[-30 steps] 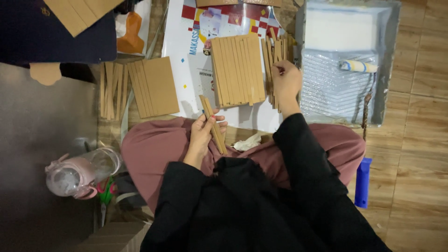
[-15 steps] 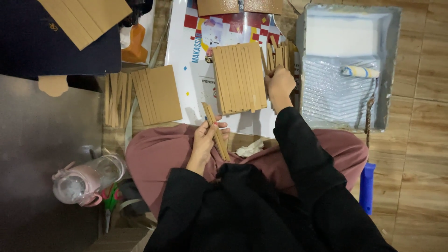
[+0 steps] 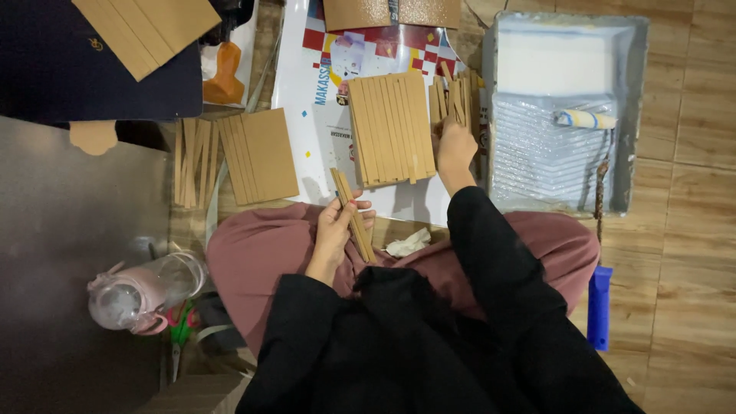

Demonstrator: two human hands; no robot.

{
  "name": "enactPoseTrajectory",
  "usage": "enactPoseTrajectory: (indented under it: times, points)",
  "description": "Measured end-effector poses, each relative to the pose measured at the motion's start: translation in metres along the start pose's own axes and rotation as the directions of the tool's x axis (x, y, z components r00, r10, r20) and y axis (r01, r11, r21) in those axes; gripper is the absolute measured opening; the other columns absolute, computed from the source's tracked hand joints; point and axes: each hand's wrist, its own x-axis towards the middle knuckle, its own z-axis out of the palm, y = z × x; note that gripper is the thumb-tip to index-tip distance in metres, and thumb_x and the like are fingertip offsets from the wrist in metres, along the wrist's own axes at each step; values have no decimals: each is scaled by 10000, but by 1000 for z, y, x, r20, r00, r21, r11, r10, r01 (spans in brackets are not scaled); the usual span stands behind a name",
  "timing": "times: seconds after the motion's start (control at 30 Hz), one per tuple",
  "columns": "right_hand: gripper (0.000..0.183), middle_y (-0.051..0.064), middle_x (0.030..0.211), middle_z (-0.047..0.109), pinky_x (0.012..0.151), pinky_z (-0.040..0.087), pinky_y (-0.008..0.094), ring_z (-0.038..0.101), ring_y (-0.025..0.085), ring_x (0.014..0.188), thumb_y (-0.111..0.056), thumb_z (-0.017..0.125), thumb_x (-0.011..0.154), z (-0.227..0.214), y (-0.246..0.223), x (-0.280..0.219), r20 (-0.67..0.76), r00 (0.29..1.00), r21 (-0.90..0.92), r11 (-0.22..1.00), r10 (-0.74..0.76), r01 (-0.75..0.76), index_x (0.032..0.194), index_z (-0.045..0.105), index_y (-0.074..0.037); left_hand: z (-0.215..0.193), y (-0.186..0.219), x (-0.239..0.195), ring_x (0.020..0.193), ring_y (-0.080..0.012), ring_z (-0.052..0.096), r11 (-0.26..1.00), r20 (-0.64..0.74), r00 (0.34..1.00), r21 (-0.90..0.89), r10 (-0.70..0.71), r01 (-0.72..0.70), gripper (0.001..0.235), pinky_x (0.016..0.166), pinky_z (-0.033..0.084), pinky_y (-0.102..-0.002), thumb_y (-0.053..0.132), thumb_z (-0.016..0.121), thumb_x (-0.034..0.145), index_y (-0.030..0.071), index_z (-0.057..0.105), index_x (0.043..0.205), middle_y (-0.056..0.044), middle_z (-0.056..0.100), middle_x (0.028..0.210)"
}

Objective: Organizing and assembling thin cardboard strips into a larger cardboard frame.

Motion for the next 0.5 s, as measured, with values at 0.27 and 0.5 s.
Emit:
enactPoseTrajectory:
  times: [0.27, 0.5]
  points:
    - [84, 91, 728, 643, 686, 510, 460, 646, 344, 785, -205, 655, 738, 33, 19, 16, 28, 998, 101, 994, 48, -51, 788, 622, -146, 1, 0, 0, 825, -263, 659, 1000, -5, 1000, 6, 16, -16, 281, 686, 573, -387, 130, 484, 900, 16, 527, 1153, -190, 636, 951]
    - [141, 118, 776, 654, 677, 516, 448, 646, 328, 798, -168, 676, 749, -25, 6, -20, -55, 995, 355, 933, 85, -60, 865, 650, -92, 0, -1, 0, 826, -265, 661, 1000, -8, 1000, -7, 9, -9, 286, 696, 570, -395, 116, 490, 896, 13, 525, 1160, -189, 640, 945]
